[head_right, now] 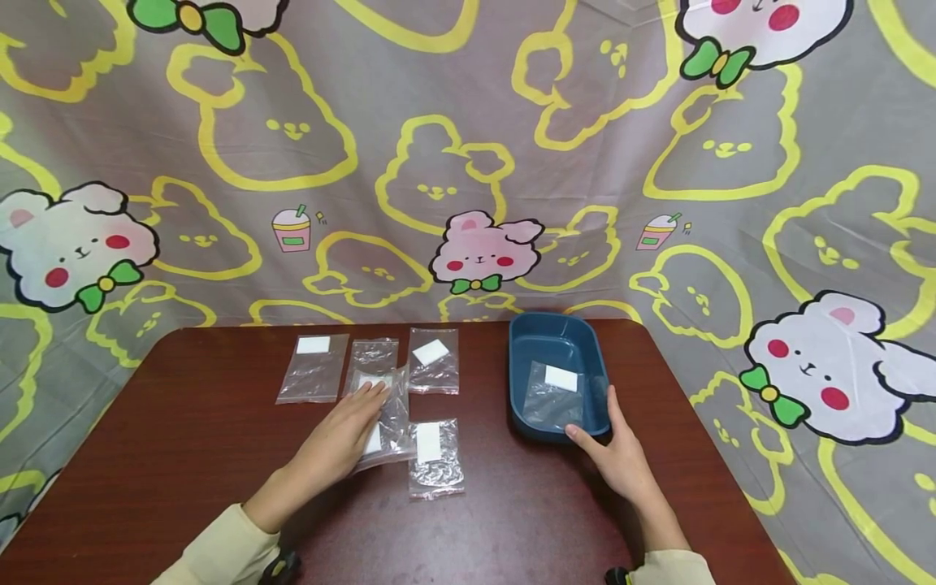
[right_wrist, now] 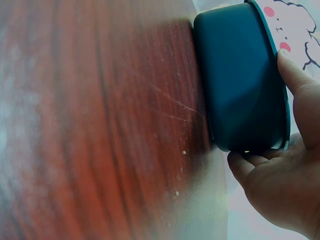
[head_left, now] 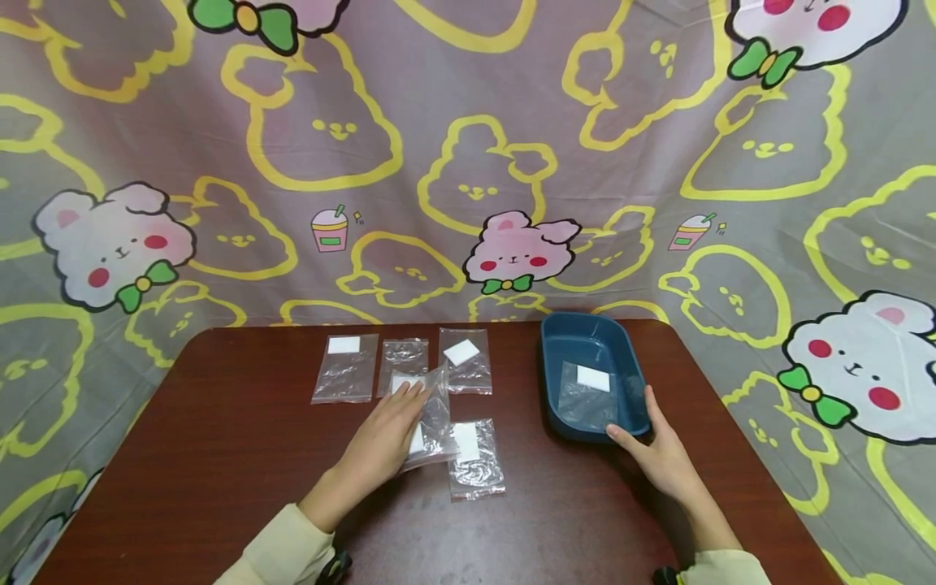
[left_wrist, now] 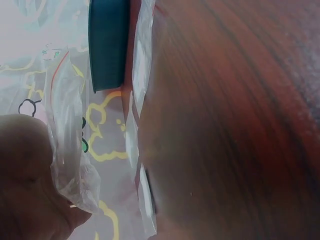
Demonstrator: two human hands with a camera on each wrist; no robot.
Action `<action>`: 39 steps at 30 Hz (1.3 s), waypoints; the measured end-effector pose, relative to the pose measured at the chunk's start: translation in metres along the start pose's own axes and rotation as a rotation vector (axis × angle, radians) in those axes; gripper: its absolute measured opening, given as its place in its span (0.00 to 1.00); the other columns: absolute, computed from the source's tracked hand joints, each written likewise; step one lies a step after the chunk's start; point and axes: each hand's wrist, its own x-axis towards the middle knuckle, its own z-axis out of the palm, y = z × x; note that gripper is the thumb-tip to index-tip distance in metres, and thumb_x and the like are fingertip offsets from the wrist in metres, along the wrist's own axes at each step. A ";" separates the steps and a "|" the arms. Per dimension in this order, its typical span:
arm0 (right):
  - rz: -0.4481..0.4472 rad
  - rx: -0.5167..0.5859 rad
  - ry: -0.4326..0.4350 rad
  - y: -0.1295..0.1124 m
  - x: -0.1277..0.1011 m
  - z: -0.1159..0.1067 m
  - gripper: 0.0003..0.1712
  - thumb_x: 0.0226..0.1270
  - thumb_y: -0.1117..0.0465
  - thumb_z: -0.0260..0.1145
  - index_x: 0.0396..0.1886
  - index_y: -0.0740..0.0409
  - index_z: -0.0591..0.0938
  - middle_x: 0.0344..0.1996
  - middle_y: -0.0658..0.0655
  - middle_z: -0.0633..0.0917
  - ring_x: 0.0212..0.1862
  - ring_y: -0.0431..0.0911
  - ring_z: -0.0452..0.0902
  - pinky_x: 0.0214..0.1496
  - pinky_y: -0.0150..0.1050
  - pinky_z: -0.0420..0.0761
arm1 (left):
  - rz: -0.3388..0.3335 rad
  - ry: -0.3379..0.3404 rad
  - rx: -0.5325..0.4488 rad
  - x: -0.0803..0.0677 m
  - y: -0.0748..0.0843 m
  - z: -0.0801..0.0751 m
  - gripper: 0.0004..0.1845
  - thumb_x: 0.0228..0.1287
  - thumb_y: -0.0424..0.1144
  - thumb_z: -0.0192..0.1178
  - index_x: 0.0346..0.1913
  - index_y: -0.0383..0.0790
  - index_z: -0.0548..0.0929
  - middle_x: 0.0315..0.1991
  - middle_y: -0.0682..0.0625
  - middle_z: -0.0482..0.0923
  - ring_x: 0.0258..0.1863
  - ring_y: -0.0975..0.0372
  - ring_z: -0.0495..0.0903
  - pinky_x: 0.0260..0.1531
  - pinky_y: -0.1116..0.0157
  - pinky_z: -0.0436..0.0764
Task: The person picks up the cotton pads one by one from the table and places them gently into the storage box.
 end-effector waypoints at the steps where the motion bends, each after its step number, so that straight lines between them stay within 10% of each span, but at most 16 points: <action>1: 0.002 -0.001 0.000 0.000 0.000 0.000 0.63 0.68 0.42 0.68 0.81 0.49 0.31 0.80 0.66 0.40 0.78 0.67 0.40 0.70 0.71 0.52 | 0.001 0.000 0.000 0.001 0.001 0.000 0.22 0.74 0.31 0.56 0.67 0.30 0.74 0.67 0.32 0.71 0.68 0.40 0.68 0.68 0.42 0.64; 22: 0.008 0.000 0.002 -0.002 -0.001 -0.001 0.63 0.69 0.43 0.68 0.81 0.49 0.31 0.80 0.66 0.40 0.78 0.67 0.40 0.70 0.71 0.51 | 0.036 -0.003 -0.011 0.013 0.011 0.005 0.21 0.74 0.32 0.55 0.67 0.29 0.75 0.67 0.35 0.72 0.69 0.42 0.68 0.67 0.42 0.64; 39: -0.006 -0.008 0.010 -0.002 -0.001 -0.002 0.64 0.68 0.41 0.69 0.81 0.50 0.32 0.80 0.66 0.42 0.77 0.67 0.41 0.71 0.70 0.52 | 0.103 -0.082 -0.025 0.058 0.048 0.024 0.22 0.79 0.35 0.49 0.71 0.34 0.71 0.69 0.37 0.70 0.71 0.43 0.65 0.71 0.46 0.60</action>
